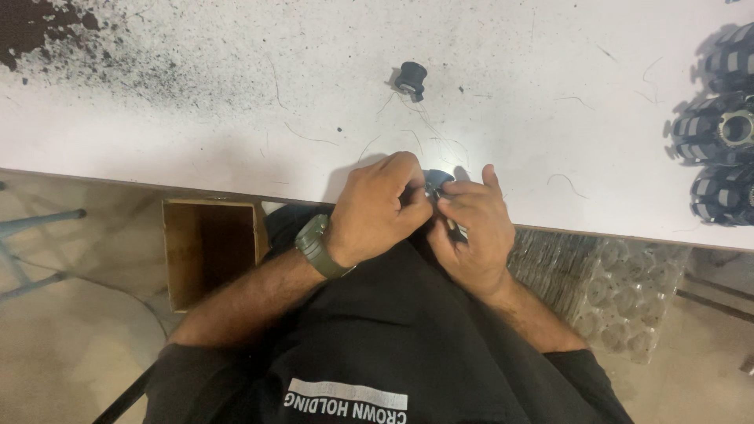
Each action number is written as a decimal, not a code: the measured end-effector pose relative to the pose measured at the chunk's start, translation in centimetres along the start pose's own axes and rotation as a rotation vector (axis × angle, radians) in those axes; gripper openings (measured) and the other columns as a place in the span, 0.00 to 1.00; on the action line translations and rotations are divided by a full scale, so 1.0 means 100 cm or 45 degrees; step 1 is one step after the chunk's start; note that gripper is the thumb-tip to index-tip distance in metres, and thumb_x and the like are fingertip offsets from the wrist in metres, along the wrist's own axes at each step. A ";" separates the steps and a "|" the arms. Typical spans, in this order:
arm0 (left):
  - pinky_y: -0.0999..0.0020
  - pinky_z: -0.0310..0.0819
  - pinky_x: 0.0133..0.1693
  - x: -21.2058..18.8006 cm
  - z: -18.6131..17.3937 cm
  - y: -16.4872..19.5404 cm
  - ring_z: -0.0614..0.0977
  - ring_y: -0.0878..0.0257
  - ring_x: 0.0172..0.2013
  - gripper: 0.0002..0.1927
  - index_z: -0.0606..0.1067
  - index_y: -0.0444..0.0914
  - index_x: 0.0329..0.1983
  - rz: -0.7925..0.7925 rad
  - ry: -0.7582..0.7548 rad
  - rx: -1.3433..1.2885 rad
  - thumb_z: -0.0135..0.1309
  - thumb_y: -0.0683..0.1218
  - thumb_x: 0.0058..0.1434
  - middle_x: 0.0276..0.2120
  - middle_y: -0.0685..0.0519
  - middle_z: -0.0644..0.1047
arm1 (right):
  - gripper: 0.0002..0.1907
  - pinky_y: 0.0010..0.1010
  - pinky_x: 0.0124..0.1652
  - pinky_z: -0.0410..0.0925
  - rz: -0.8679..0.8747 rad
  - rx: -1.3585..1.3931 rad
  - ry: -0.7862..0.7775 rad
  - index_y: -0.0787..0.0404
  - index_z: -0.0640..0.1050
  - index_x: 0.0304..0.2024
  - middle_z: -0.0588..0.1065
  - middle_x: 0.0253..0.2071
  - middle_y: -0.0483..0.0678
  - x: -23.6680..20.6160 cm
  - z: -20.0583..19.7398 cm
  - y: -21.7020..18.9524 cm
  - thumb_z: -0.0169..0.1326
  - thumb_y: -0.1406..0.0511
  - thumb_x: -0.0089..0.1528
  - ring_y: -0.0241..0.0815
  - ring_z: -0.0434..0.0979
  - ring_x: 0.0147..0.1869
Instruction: The person sits at a white workbench and assembles small black plastic wheel-hub components one at a time, fitting parts together by hand and using a small hand tool on each unit, then sets finished units aside in piles on the table.
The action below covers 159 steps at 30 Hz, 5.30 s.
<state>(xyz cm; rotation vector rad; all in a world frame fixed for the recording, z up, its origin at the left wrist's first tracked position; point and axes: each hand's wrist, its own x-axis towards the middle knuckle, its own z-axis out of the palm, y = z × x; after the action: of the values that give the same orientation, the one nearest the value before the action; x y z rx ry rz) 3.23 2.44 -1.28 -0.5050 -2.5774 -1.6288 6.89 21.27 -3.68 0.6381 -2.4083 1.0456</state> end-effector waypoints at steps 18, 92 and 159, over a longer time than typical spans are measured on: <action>0.54 0.71 0.45 0.092 -0.046 -0.009 0.76 0.55 0.45 0.15 0.76 0.38 0.52 0.121 -0.448 0.401 0.57 0.41 0.61 0.41 0.50 0.76 | 0.12 0.58 0.81 0.48 0.324 -0.091 0.113 0.59 0.81 0.45 0.74 0.44 0.46 0.028 -0.047 0.033 0.53 0.76 0.61 0.51 0.75 0.66; 0.45 0.55 0.69 -0.004 -0.006 -0.012 0.71 0.56 0.64 0.04 0.79 0.41 0.39 0.295 0.120 0.684 0.62 0.43 0.63 0.52 0.54 0.77 | 0.15 0.62 0.74 0.51 -0.007 -0.013 0.007 0.61 0.75 0.41 0.75 0.38 0.50 0.018 0.005 0.003 0.63 0.77 0.55 0.53 0.79 0.57; 0.45 0.59 0.68 -0.003 -0.012 -0.009 0.70 0.53 0.66 0.11 0.77 0.41 0.46 0.346 0.038 0.524 0.65 0.46 0.63 0.59 0.52 0.71 | 0.27 0.69 0.72 0.45 0.147 -0.185 -0.326 0.60 0.78 0.55 0.69 0.49 0.52 0.043 -0.020 0.007 0.71 0.62 0.54 0.57 0.65 0.69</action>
<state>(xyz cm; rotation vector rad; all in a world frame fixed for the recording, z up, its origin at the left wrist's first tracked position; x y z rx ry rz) 3.14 0.97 -1.58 -0.7435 -2.5792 -0.9818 3.47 22.24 -0.45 0.6207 -2.7422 0.8670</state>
